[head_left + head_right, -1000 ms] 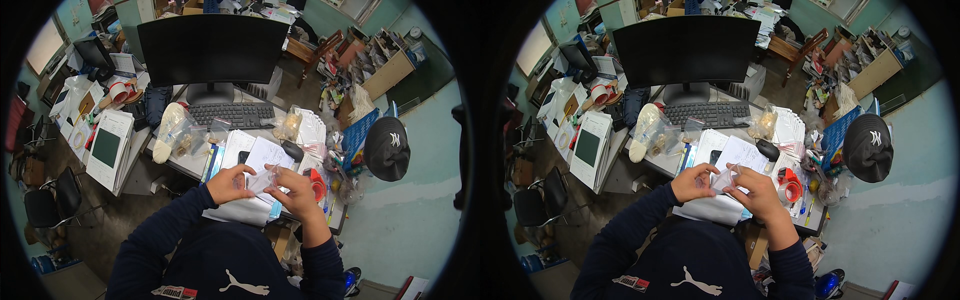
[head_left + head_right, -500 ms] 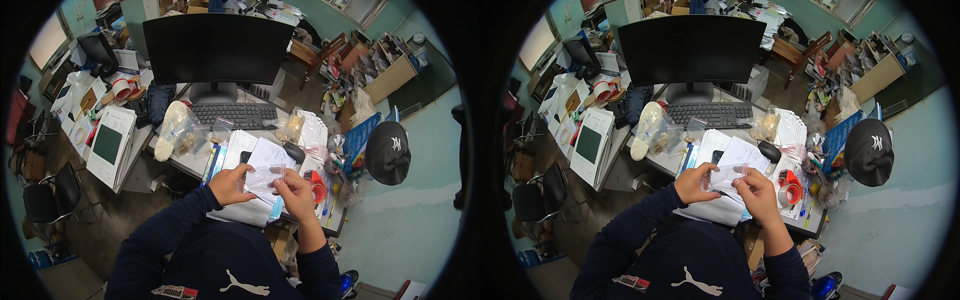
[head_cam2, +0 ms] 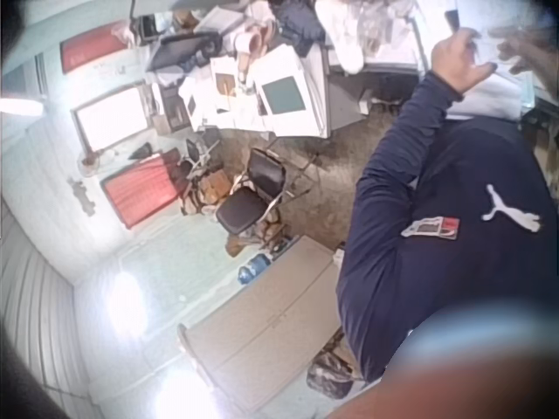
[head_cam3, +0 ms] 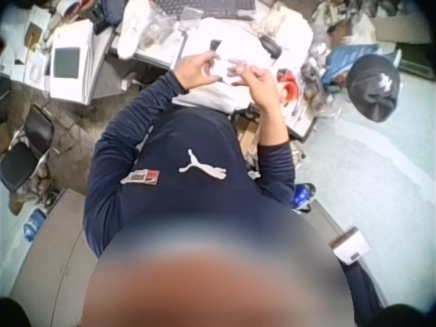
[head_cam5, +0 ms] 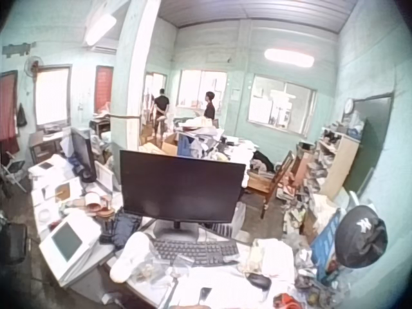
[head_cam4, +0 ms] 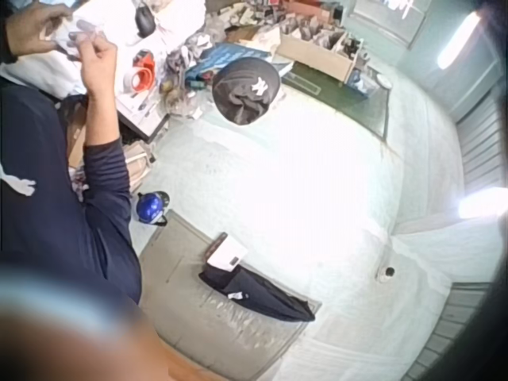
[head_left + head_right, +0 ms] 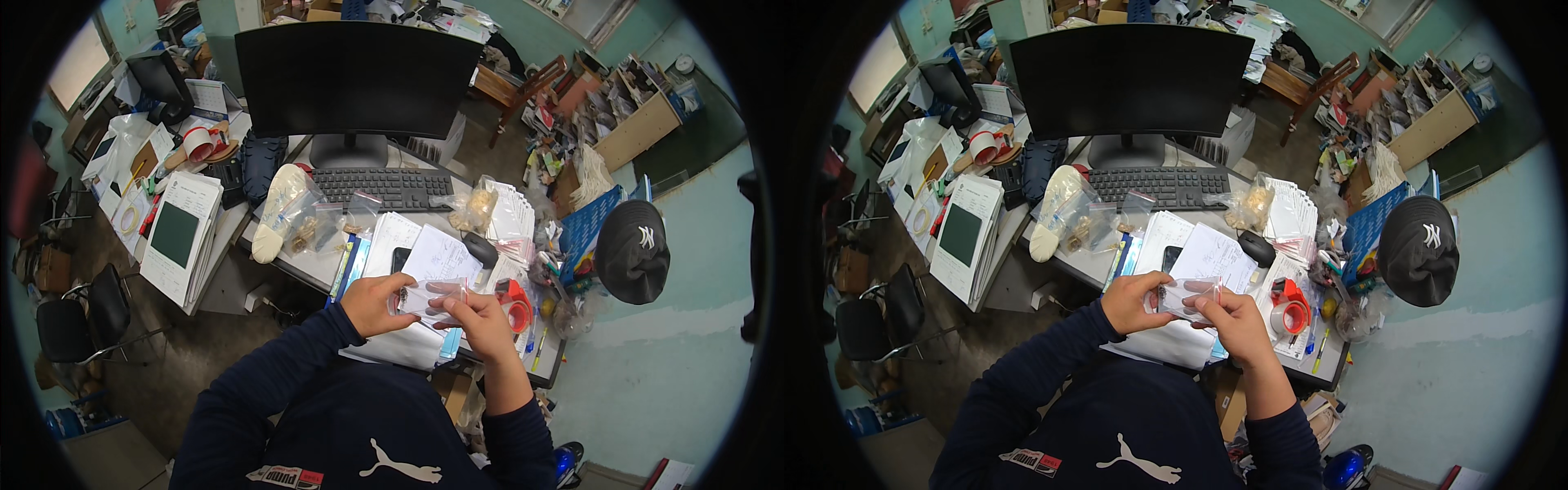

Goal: The person handles small plastic bags and places them into a larger bag on a cluttered desk. They then move to a nearby shelf to place the bag into a cardboard box.

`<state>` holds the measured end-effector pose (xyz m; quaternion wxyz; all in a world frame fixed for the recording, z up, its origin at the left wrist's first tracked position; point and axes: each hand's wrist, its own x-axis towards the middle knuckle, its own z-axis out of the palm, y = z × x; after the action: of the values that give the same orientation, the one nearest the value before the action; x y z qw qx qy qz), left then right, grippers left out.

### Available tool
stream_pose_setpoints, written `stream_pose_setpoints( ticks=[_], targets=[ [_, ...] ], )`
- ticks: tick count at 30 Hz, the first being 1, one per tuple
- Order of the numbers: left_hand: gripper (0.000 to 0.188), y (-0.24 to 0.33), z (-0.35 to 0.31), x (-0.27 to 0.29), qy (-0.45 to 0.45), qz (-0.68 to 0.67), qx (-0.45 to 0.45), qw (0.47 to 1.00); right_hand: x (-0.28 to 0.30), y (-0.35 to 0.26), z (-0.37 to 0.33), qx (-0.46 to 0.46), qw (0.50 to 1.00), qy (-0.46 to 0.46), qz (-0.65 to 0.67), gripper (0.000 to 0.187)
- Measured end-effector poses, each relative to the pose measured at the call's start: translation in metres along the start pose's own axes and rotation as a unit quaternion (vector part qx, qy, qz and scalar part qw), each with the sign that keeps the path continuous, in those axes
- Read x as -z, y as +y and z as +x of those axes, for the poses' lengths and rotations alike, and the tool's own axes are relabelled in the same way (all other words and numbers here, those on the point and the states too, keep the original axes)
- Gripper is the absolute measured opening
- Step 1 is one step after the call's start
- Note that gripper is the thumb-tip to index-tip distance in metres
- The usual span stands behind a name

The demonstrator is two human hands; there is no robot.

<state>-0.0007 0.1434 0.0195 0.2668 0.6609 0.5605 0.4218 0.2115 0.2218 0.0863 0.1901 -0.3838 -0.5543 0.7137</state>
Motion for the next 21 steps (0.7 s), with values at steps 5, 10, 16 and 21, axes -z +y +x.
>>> stream_pose_setpoints(
  ticks=[5, 10, 16, 21],
  targets=[
    [0.047, -0.003, -0.001, 0.002, -0.007, -0.048, 0.046, 0.998, 0.002, 0.002, 0.001, 0.132, 0.988, -0.008, -0.076, 0.04],
    [0.048, -0.001, -0.005, -0.006, -0.019, -0.245, 0.103, 0.964, -0.007, 0.006, 0.008, 0.26, 0.965, -0.021, -0.023, 0.107],
    [0.051, 0.001, -0.007, -0.016, -0.058, -0.341, 0.116, 0.931, -0.016, 0.015, 0.011, 0.206, 0.973, -0.079, 0.072, 0.106],
    [0.066, 0.002, -0.009, -0.011, -0.054, -0.279, 0.067, 0.956, -0.016, 0.016, 0.014, 0.243, 0.966, -0.037, 0.074, 0.088]
  ],
)
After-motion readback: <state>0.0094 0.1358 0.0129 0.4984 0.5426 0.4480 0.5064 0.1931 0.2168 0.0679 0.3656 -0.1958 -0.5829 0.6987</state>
